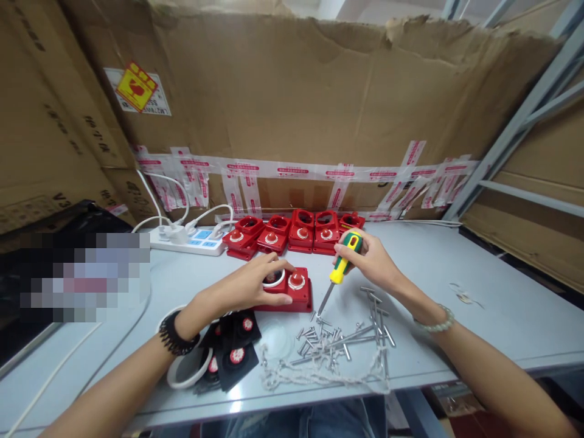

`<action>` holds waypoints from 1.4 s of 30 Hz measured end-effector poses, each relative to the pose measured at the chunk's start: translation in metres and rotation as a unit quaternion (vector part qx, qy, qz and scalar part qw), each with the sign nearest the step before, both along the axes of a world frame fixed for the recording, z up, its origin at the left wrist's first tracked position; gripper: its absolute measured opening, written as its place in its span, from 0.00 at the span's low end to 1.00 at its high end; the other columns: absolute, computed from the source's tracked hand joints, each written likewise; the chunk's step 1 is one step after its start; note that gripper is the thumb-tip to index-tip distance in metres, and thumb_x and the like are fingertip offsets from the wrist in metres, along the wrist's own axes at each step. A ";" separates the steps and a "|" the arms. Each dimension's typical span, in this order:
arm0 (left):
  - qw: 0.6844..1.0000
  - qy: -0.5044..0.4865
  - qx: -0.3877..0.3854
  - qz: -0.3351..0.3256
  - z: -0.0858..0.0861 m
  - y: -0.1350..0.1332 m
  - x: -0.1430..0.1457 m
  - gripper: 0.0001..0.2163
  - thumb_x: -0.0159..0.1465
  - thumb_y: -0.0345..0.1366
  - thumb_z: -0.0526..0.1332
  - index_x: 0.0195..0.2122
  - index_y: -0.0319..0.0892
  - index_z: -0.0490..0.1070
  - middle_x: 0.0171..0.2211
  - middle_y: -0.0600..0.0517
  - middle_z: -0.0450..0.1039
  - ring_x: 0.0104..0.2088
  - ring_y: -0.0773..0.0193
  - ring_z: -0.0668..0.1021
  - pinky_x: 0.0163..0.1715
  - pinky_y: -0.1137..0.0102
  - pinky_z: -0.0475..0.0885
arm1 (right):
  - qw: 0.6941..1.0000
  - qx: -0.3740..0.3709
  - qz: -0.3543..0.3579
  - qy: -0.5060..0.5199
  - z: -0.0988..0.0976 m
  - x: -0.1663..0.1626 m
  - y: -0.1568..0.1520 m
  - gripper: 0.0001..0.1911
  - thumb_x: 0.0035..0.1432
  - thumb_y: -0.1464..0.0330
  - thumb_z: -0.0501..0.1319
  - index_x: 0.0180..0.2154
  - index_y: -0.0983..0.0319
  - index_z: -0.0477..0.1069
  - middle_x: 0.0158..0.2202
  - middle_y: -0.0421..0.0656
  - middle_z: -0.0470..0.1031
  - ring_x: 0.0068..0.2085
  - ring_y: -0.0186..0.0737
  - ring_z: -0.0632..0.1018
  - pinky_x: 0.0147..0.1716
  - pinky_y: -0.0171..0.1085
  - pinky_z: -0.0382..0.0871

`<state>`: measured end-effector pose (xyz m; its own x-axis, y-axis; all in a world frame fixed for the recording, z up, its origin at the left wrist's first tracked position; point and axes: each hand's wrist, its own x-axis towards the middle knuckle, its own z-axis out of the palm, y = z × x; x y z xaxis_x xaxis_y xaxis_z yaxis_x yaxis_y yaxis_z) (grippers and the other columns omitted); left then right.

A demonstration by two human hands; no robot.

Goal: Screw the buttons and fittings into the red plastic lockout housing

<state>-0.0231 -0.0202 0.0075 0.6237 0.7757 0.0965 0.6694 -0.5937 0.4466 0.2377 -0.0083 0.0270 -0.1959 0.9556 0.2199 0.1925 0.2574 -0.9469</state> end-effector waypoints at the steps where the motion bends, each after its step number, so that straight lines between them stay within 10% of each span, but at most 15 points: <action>1: 1.000 0.001 -0.001 0.000 0.000 0.000 0.000 0.21 0.58 0.52 0.61 0.50 0.52 0.65 0.45 0.51 0.66 0.45 0.56 0.71 0.43 0.66 0.66 | 1.000 0.002 0.001 0.002 0.001 0.000 -0.001 0.15 0.47 0.61 0.66 0.33 0.61 0.63 0.26 0.39 0.72 0.28 0.39 0.77 0.21 0.35 0.73; 42: 0.999 -0.020 -0.021 0.014 -0.003 0.001 -0.004 0.34 0.54 0.55 0.62 0.59 0.48 0.54 0.58 0.45 0.61 0.55 0.50 0.68 0.52 0.61 0.64 | 0.978 0.089 -0.159 0.101 -0.004 -0.007 0.026 0.18 0.45 0.55 0.66 0.31 0.58 0.63 0.28 0.38 0.68 0.31 0.41 0.76 0.24 0.39 0.75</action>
<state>-0.0271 -0.0191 0.0042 0.5983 0.7963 0.0889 0.6661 -0.5560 0.4971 0.2309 0.0182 0.0227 0.1696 0.9042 0.3919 0.1032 0.3792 -0.9195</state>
